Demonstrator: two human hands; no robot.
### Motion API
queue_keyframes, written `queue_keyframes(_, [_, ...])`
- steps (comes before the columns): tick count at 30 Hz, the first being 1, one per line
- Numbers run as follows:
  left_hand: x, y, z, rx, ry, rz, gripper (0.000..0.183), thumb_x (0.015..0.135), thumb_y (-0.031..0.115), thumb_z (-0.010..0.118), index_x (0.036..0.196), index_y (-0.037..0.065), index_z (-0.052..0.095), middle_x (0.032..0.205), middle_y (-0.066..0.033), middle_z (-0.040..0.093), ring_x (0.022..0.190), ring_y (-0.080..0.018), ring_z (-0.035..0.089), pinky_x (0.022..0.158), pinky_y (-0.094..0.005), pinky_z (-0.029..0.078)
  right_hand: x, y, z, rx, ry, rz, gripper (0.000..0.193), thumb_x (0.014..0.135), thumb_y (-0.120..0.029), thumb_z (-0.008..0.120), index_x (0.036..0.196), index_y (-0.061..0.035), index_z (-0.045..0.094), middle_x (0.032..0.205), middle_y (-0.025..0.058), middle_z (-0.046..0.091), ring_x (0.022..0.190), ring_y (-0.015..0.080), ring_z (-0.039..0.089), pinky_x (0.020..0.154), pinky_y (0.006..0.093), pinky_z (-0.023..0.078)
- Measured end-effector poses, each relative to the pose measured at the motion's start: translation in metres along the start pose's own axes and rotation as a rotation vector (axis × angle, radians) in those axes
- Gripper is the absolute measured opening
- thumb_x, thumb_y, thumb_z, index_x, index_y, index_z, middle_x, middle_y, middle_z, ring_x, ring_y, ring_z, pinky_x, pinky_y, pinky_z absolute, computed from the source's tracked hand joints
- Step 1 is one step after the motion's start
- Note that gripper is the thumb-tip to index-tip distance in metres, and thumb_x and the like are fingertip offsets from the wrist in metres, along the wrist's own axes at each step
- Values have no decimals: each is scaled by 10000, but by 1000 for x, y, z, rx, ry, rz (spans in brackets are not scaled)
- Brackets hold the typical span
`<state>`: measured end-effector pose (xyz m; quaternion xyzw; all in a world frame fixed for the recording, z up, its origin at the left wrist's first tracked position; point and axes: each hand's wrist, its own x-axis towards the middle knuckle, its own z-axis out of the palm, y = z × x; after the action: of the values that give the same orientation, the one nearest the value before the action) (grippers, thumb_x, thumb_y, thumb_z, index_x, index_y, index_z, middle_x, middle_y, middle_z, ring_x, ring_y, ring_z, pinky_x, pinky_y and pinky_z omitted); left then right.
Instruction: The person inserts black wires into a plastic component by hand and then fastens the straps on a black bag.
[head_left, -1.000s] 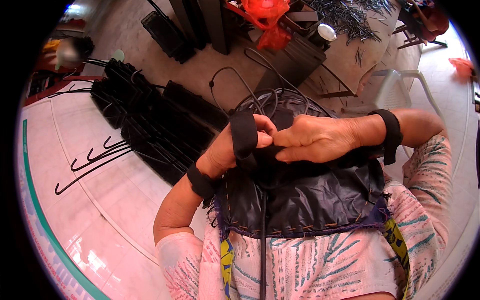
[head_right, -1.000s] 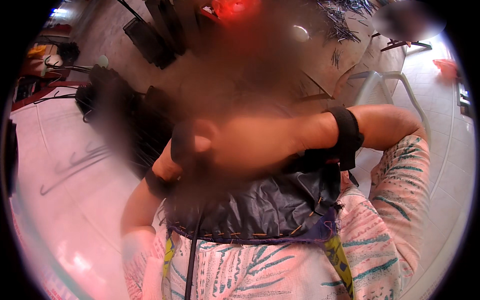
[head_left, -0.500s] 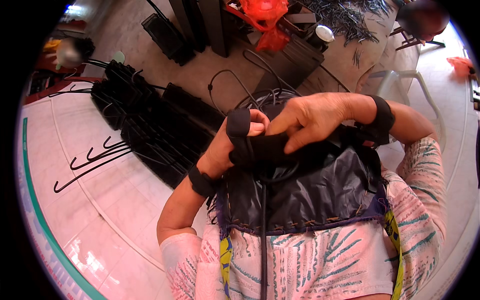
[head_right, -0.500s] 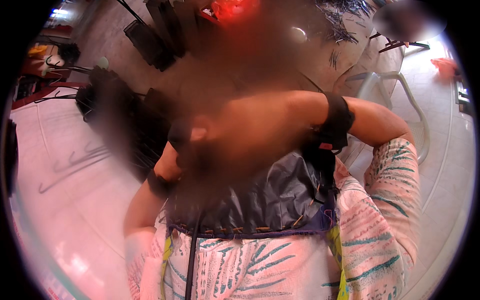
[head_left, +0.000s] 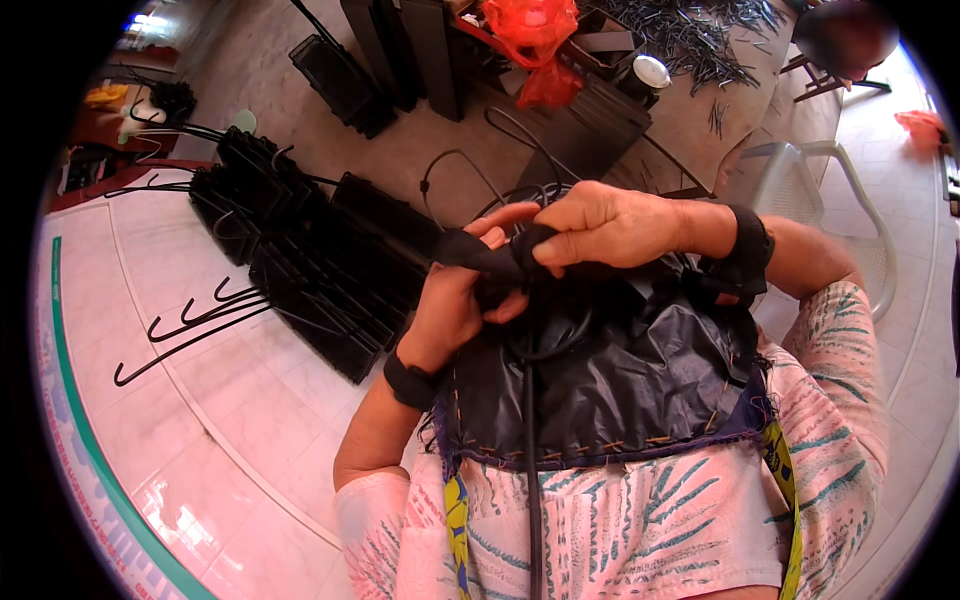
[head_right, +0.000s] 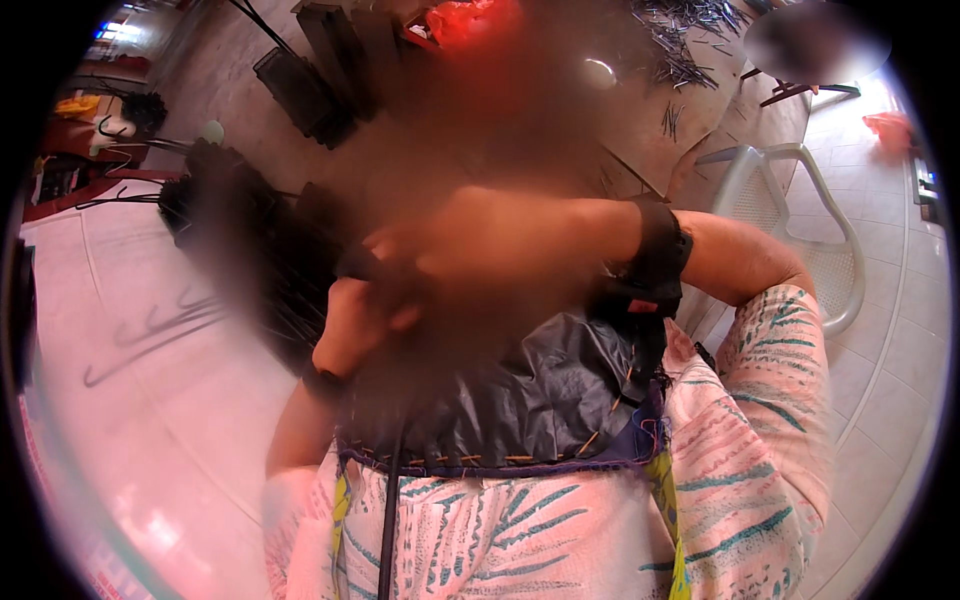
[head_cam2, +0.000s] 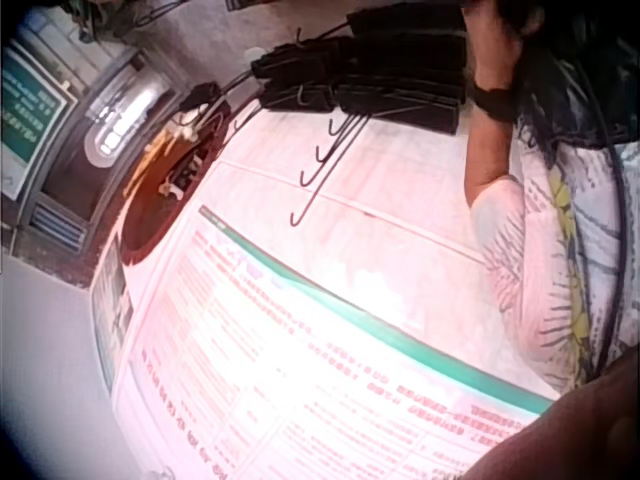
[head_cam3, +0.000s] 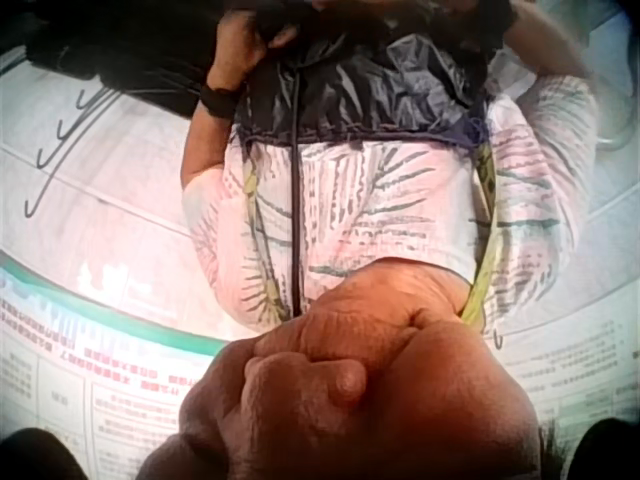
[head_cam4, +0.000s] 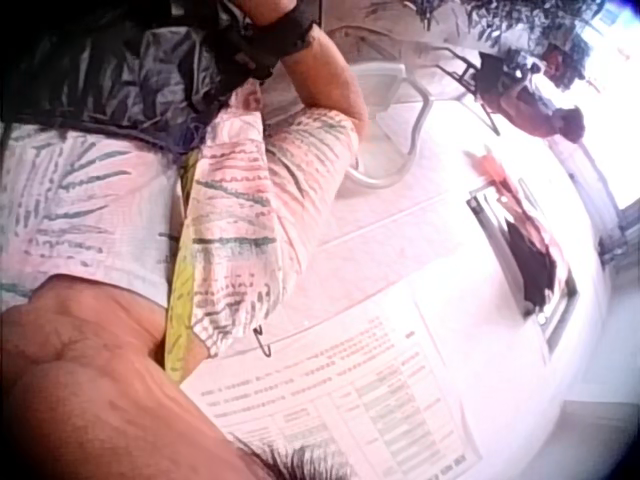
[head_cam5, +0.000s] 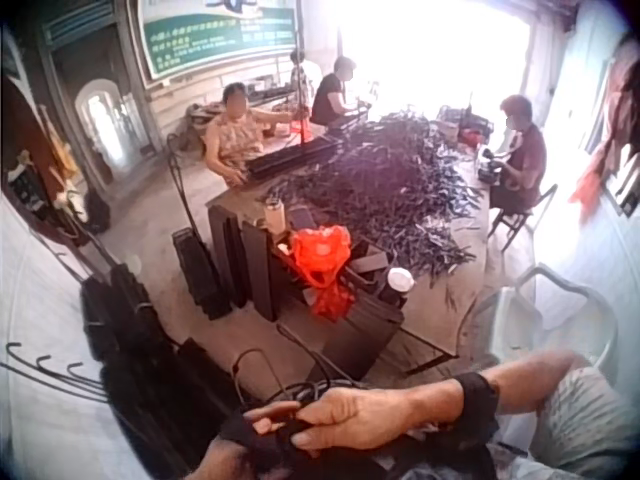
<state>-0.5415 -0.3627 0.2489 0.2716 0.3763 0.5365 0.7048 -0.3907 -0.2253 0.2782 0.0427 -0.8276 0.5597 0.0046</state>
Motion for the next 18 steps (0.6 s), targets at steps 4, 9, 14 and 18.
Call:
queue_keyframes(4, [-3,-7,-7,-228,157,15,284,787,148,425,1022,20,521,923,-122,580,569,-139,495,458,-206,337,-4,-4,-6,-411,32,-89,315,862,-260,505,676,-15,571,569,-34,447,556,38,375,501,214,300])
queue_keyframes(9, [-4,-23,-20,-344,204,80,228,692,126,451,875,17,534,838,-137,570,476,-181,434,392,-246,267,-9,1,-5,-108,155,140,334,862,-292,507,673,-24,565,580,-59,434,569,33,356,517,207,295])
queue_keyframes(14, [1,-18,-18,-356,179,50,215,646,170,491,789,13,526,723,-119,540,455,-177,417,385,-253,266,-12,13,0,-229,176,35,331,864,-296,506,680,-28,562,572,-57,447,546,28,363,486,199,290])
queue_keyframes(18, [6,-8,-4,-273,186,30,323,691,177,527,964,6,523,769,-96,551,464,-130,416,384,-222,263,-10,10,0,-223,168,29,329,859,-296,511,684,-23,566,568,-46,458,528,37,379,474,200,302])
